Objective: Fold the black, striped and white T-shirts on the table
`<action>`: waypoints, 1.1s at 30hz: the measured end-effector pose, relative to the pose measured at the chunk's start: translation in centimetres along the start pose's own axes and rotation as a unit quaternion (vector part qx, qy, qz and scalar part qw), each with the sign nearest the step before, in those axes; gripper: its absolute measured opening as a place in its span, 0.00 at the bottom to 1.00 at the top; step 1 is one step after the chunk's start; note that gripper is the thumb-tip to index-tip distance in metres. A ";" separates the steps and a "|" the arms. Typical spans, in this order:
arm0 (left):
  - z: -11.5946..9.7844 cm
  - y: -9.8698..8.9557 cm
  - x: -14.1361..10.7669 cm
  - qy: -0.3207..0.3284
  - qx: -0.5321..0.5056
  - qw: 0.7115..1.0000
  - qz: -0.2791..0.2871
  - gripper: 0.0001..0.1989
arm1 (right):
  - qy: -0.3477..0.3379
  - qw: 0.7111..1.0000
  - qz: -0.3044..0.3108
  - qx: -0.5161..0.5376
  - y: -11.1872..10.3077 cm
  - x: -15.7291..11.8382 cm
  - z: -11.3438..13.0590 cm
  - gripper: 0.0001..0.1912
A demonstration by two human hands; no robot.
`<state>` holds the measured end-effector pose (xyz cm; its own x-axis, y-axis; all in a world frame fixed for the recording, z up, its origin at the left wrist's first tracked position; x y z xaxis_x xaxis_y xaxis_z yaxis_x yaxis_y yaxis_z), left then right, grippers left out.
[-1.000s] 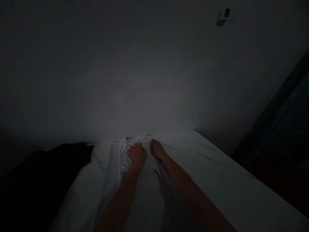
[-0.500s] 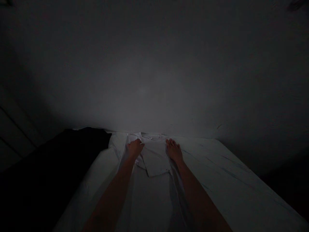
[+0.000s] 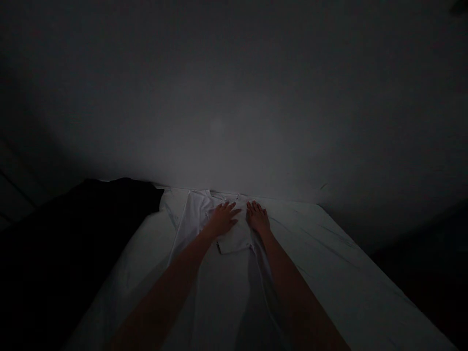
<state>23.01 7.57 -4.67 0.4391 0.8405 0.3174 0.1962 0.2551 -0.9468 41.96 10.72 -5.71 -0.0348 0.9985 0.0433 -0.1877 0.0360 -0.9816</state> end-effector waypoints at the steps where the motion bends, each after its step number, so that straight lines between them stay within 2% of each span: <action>1: -0.4 0.5 -0.2 0.026 -0.005 1.000 0.014 0.22 | -0.005 1.000 0.003 -0.005 -0.1 -0.1 0.0 0.29; 5: -0.8 1.5 -0.7 0.026 -0.022 0.999 0.026 0.23 | -0.034 0.999 0.022 -0.019 -0.4 -1.5 -0.4 0.29; 8: -0.7 1.2 -0.7 0.020 -0.027 0.999 0.032 0.24 | -0.066 0.997 0.041 -0.020 -0.3 -4.1 -1.5 0.29; 12: -0.9 0.7 -0.6 0.019 -0.022 0.999 0.045 0.23 | -0.131 0.990 0.047 -0.003 0.0 -9.8 -3.4 0.29; 18: -1.4 -0.9 -0.7 0.030 0.056 0.998 0.029 0.19 | -0.203 0.976 0.052 0.060 -0.2 -19.5 -4.7 0.29; 22: -3.5 -2.8 -1.5 0.048 0.063 0.996 0.031 0.18 | -0.208 0.969 0.052 0.124 -1.3 -25.5 -4.9 0.28; 24: -5.6 -3.5 -2.7 0.094 0.050 0.994 0.040 0.17 | -0.199 0.964 0.043 0.171 -2.2 -28.5 -5.1 0.25; 26: -8.2 -4.1 -4.5 0.187 -0.001 0.981 0.059 0.16 | -0.177 0.961 0.021 0.210 -3.2 -31.3 -5.5 0.21; 28: -10.7 -4.8 -6.9 0.304 -0.081 0.946 0.074 0.16 | -0.137 0.966 0.002 0.221 -4.0 -33.9 -6.1 0.15; 30: -12.7 -5.6 -9.4 0.389 -0.153 0.905 0.079 0.15 | -0.085 0.974 -0.002 0.211 -4.5 -36.3 -7.0 0.13; 33: -14.9 -6.7 -12.2 0.424 -0.188 0.882 0.085 0.12 | 0.001 0.981 -0.001 0.193 -4.8 -39.4 -8.2 0.18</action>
Point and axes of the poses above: each hand's wrist, its own x-axis towards the middle knuckle, its own y-axis out of the palm, z = x × y, the point moved 1 cm from there along x, towards the middle knuckle, and after that the axes turned 10 degrees about x, right-handed, at the moved point
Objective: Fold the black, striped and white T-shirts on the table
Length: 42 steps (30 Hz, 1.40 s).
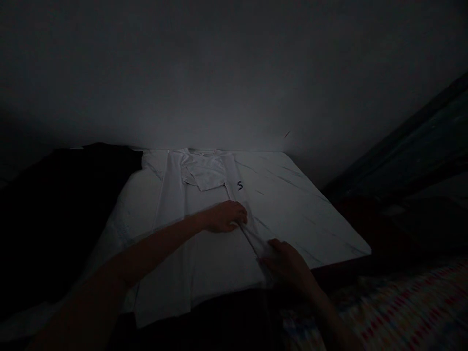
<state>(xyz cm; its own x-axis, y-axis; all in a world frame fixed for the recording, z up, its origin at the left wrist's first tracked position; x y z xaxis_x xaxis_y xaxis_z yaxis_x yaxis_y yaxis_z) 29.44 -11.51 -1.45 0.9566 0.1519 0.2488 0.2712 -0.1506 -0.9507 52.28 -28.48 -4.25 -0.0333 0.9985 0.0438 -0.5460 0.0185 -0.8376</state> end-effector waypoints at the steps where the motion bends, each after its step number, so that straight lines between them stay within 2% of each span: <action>1: -1.0 0.1 0.1 0.005 0.000 1.000 0.003 0.13 | 0.020 1.000 -0.007 0.002 -0.2 -0.9 -0.2 0.18; 3: -2.7 0.4 0.6 0.017 0.014 1.000 0.010 0.13 | 0.032 0.999 -0.013 0.033 -0.3 -2.7 0.1 0.13; 5: -4.0 0.7 1.1 0.037 0.051 0.998 0.015 0.11 | 0.005 0.996 -0.029 0.082 -0.3 -4.2 1.0 0.08; 8: -5.8 1.1 1.1 0.079 0.141 0.987 0.021 0.07 | -0.115 0.983 -0.054 0.129 0.3 -6.0 2.9 0.06; 10: -6.7 1.3 0.5 0.103 0.192 0.976 0.014 0.06 | -0.200 0.970 -0.036 0.131 1.2 -6.9 3.8 0.07; 12: -7.7 1.5 -0.4 0.121 0.226 0.967 -0.004 0.06 | -0.247 0.962 -0.014 0.116 2.1 -7.5 3.9 0.09; 16: -9.6 1.9 -1.9 0.167 0.254 0.951 -0.054 0.06 | -0.282 0.954 -0.023 0.098 3.5 -7.9 3.3 0.12; 19: -10.8 2.3 -2.3 0.188 0.252 0.946 -0.077 0.03 | -0.304 0.946 -0.043 0.101 3.2 -8.0 3.5 0.12; 24: -11.8 2.3 -2.5 0.198 0.223 0.952 -0.066 0.04 | -0.304 0.946 -0.006 0.112 -0.2 -6.7 4.4 0.13; 26: -12.1 2.0 -2.5 0.215 0.191 0.957 -0.039 0.02 | -0.272 0.954 -0.024 0.121 -1.4 -4.8 4.6 0.14; 29: -12.6 1.6 -2.2 0.226 0.134 0.965 0.006 0.07 | -0.231 0.968 -0.030 0.090 -1.4 -0.3 5.0 0.18; 32: -12.7 1.2 -1.9 0.187 0.112 0.975 0.028 0.11 | -0.215 0.976 0.022 0.035 0.5 4.2 5.4 0.23; 35: -11.5 0.3 -3.3 0.096 0.118 0.988 0.021 0.07 | -0.221 0.973 0.063 -0.002 2.6 5.6 5.1 0.29; 37: -10.1 -0.4 -5.9 -0.004 0.124 0.992 0.006 0.09 | -0.242 0.967 0.071 -0.017 3.3 4.5 4.5 0.31; 40: -8.4 -1.5 -12.0 -0.156 0.143 0.977 -0.011 0.14 | -0.283 0.955 0.084 -0.030 2.9 0.9 3.2 0.36; 42: -8.6 -1.8 -16.7 -0.206 0.147 0.967 -0.010 0.17 | -0.314 0.942 0.107 -0.037 2.1 -1.5 2.0 0.43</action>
<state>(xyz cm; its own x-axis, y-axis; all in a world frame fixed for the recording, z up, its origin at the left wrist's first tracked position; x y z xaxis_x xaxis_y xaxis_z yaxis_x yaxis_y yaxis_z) 13.90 -22.16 -2.27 0.8114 0.5373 0.2303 0.1886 0.1324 -0.9731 49.49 -30.06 -5.01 -0.6384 0.7520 0.1641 -0.4111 -0.1529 -0.8987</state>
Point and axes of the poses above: each hand's wrist, its own x-axis towards the middle knuckle, its own y-axis out of the palm, z = x × y, the point moved 1 cm from there along x, towards the middle knuckle, and after that the axes turned 10 degrees about x, right-handed, at the moved point
